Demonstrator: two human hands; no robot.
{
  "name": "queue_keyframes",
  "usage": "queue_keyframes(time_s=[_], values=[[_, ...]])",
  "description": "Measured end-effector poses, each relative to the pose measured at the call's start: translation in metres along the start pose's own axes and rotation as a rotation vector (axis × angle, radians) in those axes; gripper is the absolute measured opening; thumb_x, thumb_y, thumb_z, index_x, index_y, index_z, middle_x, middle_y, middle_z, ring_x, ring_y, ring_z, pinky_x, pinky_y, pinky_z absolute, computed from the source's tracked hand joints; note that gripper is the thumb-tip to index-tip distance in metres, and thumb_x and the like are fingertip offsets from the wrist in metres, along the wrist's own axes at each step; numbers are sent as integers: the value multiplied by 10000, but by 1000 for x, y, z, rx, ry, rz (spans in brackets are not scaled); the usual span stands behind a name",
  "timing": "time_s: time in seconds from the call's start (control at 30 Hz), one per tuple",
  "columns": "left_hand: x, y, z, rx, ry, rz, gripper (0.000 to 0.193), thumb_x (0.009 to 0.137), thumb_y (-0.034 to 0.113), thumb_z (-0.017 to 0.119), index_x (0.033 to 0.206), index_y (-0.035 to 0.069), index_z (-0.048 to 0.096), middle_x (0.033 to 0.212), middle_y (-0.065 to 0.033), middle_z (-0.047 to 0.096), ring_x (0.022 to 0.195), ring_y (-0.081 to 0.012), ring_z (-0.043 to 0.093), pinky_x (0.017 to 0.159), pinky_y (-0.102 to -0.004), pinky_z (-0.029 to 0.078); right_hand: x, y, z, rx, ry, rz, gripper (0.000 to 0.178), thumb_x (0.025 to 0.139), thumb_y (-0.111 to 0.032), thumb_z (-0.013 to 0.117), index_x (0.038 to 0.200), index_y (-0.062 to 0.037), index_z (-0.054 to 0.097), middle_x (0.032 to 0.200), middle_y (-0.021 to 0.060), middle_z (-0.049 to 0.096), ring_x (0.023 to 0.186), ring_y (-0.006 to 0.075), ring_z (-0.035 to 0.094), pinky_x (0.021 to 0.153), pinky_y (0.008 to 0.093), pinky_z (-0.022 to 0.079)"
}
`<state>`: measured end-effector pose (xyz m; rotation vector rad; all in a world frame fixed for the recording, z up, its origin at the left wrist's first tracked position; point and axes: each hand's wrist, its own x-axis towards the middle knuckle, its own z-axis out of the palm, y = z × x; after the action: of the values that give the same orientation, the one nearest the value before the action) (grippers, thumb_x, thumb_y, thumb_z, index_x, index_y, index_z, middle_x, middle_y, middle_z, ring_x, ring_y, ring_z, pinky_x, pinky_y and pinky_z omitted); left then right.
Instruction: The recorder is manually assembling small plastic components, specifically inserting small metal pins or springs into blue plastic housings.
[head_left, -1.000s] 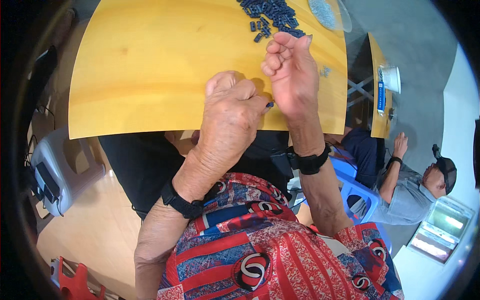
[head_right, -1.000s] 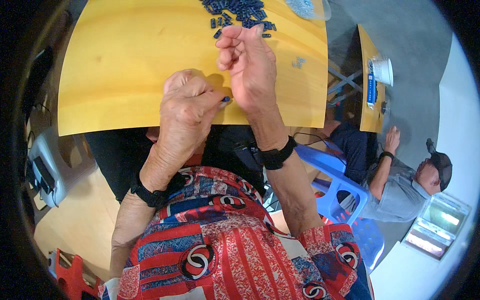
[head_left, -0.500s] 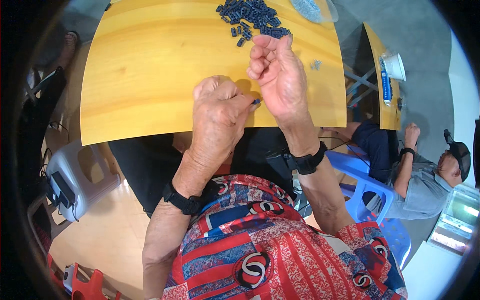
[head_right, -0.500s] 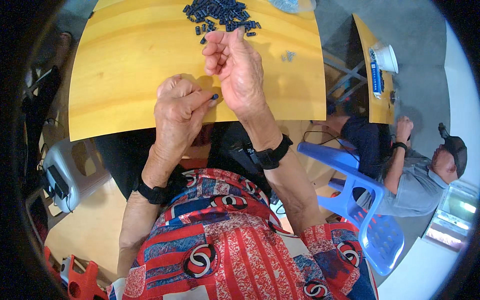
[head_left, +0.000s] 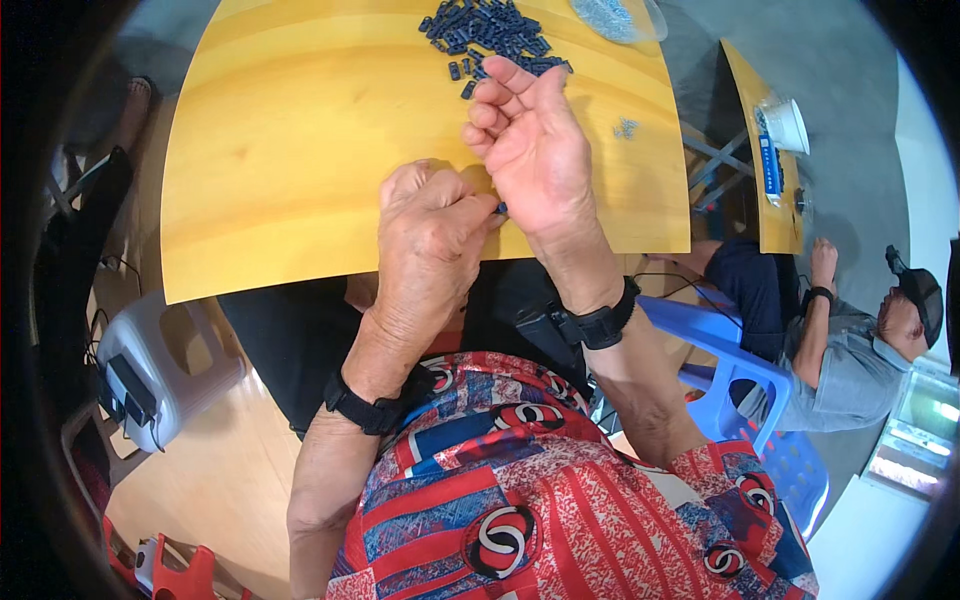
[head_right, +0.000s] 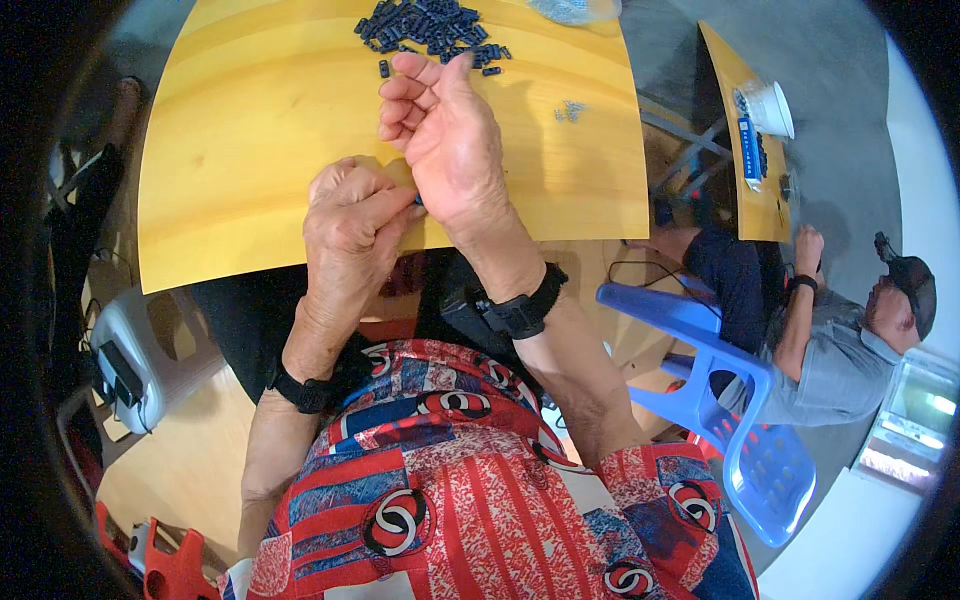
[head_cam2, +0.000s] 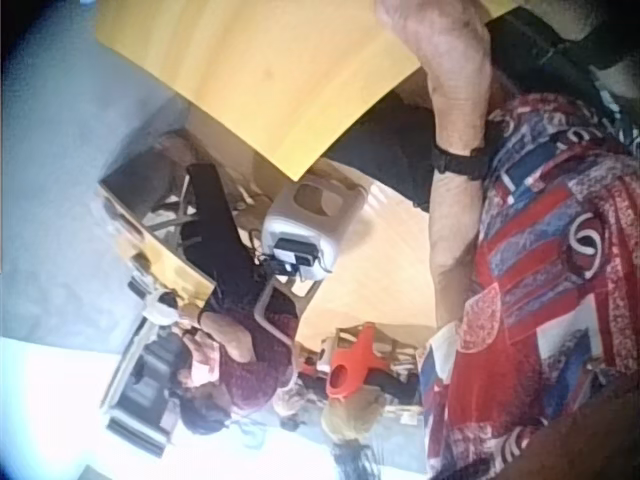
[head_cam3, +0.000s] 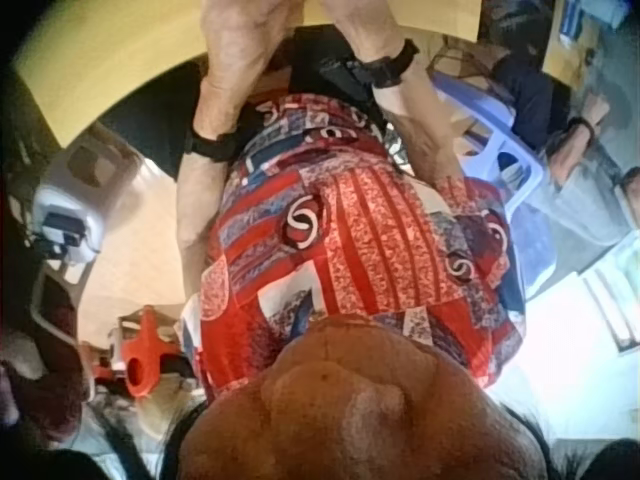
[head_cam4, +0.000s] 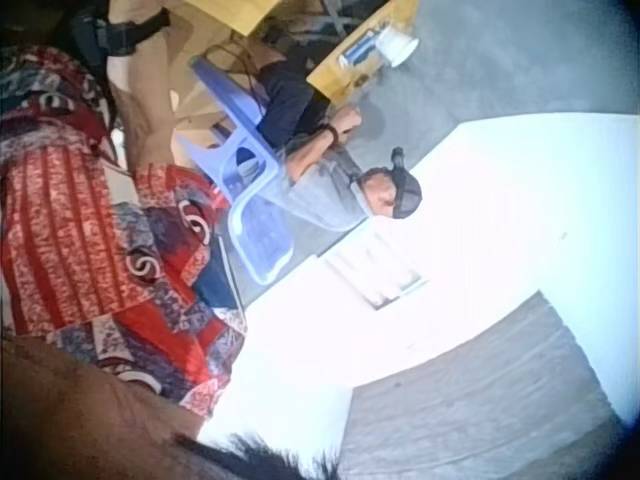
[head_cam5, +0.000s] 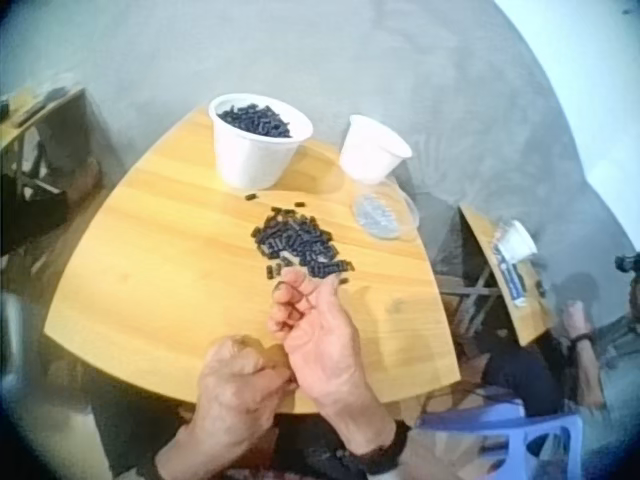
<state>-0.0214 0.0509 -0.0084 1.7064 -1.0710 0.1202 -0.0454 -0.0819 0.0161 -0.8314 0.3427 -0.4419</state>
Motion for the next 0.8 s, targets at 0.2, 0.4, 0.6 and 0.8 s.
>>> queue_keyframes(time_s=[0.2,0.4,0.6,0.8], values=[[4,5,0,17,-6,-4,141,606,39,739,713,59,650,706,-55,525,764,-272,524,749,-383,411,-2,-9,-6,65,69,57,452,953,-446,478,1085,-21,556,657,15,547,488,118,444,499,291,396],[4,5,0,41,-11,9,150,609,42,746,733,58,663,708,-54,536,756,-267,527,746,-379,413,-8,-19,2,118,21,81,398,985,-389,426,1120,-31,537,555,-51,406,352,42,285,374,212,266],[5,8,0,74,-18,8,151,607,46,749,739,64,677,693,-50,532,746,-256,535,734,-368,414,-16,-25,12,35,-17,36,453,974,-437,422,1115,-23,540,505,-55,353,342,42,247,358,211,241],[4,6,2,59,-4,5,145,612,52,749,739,67,682,678,-50,528,735,-253,537,721,-369,417,-20,-27,6,-687,63,-374,326,935,-313,562,950,7,623,546,-19,469,446,40,379,420,214,326]])
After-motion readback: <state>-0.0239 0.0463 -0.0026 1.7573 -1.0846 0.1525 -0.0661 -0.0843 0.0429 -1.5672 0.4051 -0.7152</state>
